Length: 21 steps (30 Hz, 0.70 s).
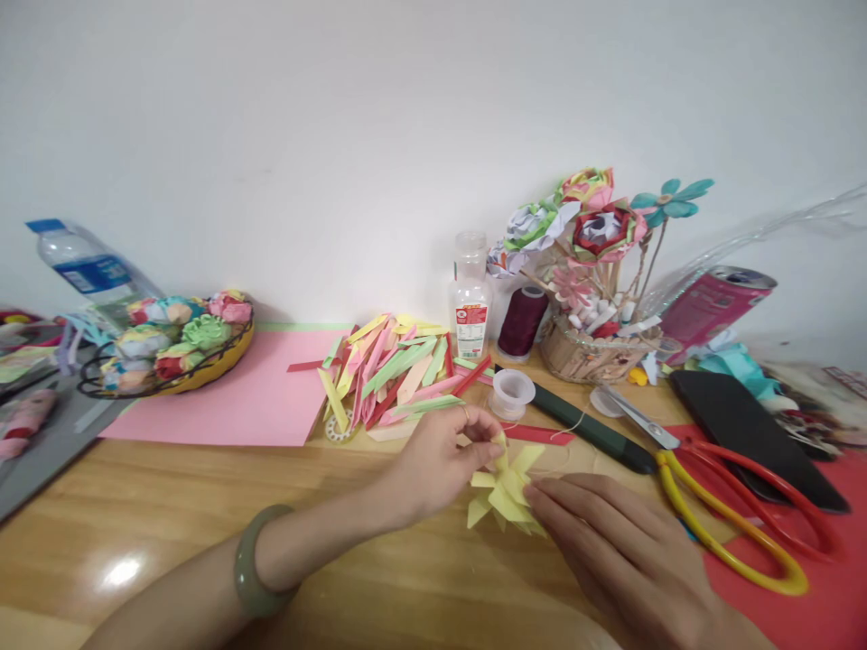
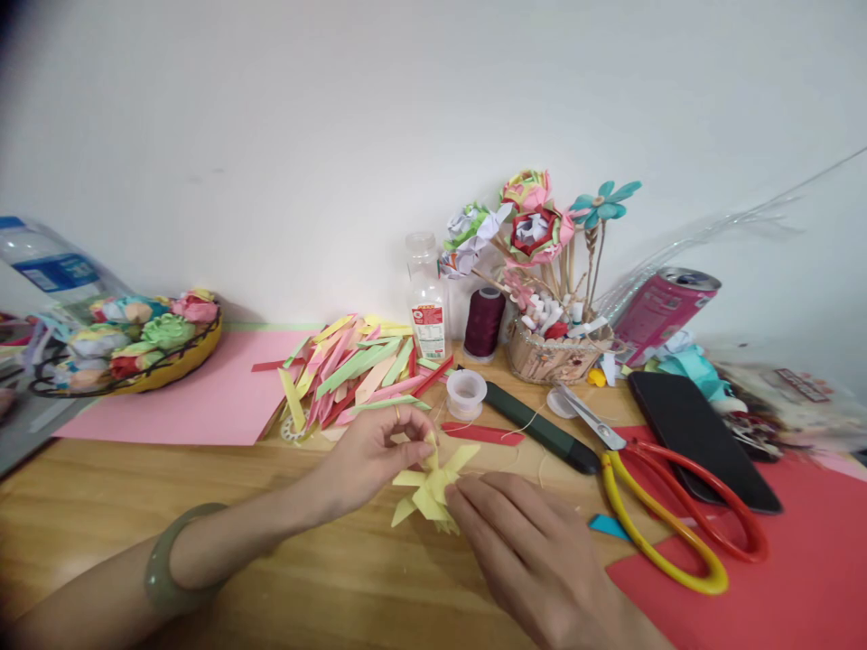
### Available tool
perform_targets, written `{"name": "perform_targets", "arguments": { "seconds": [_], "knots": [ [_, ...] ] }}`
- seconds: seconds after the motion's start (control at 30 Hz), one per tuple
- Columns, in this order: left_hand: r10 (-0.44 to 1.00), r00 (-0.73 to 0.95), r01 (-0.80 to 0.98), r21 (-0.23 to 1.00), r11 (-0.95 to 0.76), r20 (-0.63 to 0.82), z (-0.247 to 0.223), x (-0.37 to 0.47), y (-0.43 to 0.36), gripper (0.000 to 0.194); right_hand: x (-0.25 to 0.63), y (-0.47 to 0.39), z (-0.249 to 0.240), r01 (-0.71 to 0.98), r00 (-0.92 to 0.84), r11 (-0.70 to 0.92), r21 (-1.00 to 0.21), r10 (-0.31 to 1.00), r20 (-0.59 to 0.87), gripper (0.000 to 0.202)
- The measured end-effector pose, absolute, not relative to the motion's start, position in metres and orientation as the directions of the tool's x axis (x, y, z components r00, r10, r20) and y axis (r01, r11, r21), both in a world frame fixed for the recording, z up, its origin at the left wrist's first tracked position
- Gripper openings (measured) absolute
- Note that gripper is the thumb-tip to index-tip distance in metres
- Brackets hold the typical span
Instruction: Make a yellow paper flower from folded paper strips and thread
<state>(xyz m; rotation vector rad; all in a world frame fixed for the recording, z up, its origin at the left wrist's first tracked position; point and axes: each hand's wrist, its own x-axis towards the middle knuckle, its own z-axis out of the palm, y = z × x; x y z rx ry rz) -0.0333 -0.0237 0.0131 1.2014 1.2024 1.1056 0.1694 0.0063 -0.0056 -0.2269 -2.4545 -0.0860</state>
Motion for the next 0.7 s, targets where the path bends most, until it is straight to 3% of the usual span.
{"name": "perform_targets", "arguments": {
  "seconds": [0.33, 0.47, 0.53, 0.6, 0.7],
  "knots": [
    [0.989, 0.109, -0.134, 0.984, 0.115, -0.101, 0.020, -0.040, -0.020, 0.025, 0.174, 0.012, -0.006, 0.142, -0.792, 0.989, 0.052, 0.082, 0.605, 0.039],
    [0.990, 0.134, -0.170, 0.984, 0.059, -0.036, 0.020, -0.044, -0.018, 0.027, 0.170, 0.012, 0.001, 0.157, -0.740, 0.987, 0.020, 0.104, 0.664, 0.031],
    [0.990, 0.141, -0.221, 0.975, 0.020, 0.012, 0.018, -0.045, -0.016, 0.026, 0.167, 0.012, 0.004, 0.196, -0.636, 0.975, -0.104, 0.208, 0.743, 0.027],
    [0.985, 0.172, -0.291, 0.957, 0.019, 0.032, 0.015, -0.046, -0.015, 0.025, 0.164, 0.013, 0.006, 0.277, -0.470, 0.903, -0.328, 0.426, 0.773, 0.021],
    [0.972, 0.234, -0.384, 0.920, 0.082, 0.011, 0.009, -0.044, -0.015, 0.023, 0.159, 0.018, 0.006, 0.354, -0.291, 0.656, -0.666, 0.754, 0.589, 0.012]
  ]
}}
